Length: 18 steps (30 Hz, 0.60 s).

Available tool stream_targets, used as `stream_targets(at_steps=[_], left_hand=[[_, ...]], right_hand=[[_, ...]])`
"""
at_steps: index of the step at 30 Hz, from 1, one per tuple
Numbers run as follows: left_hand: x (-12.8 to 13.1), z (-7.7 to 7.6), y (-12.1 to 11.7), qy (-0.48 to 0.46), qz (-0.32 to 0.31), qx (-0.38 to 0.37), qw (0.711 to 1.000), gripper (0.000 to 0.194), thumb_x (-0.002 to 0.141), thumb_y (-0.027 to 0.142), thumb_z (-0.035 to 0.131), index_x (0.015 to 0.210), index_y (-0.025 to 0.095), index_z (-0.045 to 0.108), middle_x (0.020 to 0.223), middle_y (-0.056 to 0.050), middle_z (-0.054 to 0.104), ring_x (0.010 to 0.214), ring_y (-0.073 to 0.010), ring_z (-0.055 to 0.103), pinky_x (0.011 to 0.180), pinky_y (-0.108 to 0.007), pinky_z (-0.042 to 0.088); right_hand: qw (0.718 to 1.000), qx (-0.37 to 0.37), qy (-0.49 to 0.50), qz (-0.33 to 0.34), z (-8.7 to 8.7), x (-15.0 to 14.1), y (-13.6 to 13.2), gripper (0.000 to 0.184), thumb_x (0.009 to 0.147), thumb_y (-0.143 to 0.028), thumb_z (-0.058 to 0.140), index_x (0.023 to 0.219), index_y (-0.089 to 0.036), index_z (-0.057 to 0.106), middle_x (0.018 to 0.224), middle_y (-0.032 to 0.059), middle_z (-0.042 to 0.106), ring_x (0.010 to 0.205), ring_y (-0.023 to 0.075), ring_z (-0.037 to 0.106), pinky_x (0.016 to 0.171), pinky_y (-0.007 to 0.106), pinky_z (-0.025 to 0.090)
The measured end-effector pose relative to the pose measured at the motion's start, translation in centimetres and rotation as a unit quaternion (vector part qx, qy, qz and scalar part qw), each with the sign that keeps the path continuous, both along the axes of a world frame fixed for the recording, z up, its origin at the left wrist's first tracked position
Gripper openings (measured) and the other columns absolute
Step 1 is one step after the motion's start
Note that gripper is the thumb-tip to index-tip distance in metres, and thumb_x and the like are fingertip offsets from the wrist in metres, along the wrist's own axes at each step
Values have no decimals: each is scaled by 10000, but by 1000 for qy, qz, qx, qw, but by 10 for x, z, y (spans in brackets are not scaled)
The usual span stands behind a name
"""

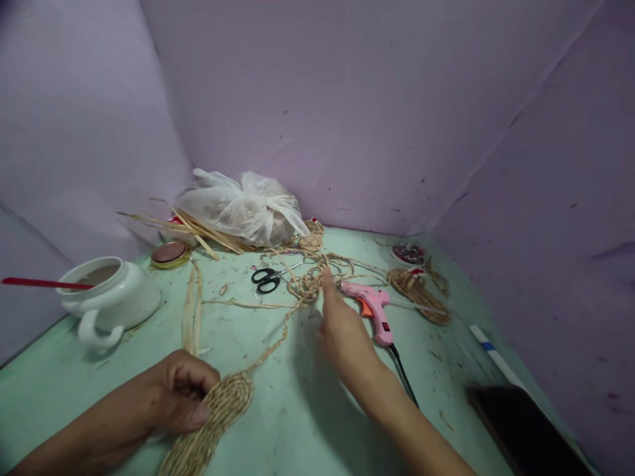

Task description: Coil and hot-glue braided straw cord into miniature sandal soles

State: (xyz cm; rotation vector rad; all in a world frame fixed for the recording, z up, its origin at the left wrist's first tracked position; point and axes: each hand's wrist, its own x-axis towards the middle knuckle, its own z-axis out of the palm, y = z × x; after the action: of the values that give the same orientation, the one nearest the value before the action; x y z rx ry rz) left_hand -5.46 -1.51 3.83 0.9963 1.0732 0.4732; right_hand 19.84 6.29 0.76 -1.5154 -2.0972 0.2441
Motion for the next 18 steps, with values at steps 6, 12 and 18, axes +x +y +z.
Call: stream_targets(at_steps=[6,12,18], left_hand=[[2,3,1,17,-32,-6,999,191,549,323,704,594,138,695,522,21,477,507,-86,338,506,-237,196],[0,4,2,-3,-35,-12,999,175,553,305,713,617,141,708,544,14,523,520,-90,383,517,-229,232],[-1,5,0,-17,-23,-17,999,166,546,291,733,622,144,722,524,26,521,496,-70,370,490,-206,233]], right_hand=[[993,36,109,6,36,11,-8,270,874,-213,432,1001,-186,668,947,96,731,833,210,695,739,350,544],[949,-76,127,280,59,-13,-23,240,911,-209,467,1037,-234,670,997,41,727,951,156,658,922,361,464],[918,-122,10,376,59,-19,-23,192,883,-173,550,1014,-188,689,948,56,725,982,176,643,1109,470,190]])
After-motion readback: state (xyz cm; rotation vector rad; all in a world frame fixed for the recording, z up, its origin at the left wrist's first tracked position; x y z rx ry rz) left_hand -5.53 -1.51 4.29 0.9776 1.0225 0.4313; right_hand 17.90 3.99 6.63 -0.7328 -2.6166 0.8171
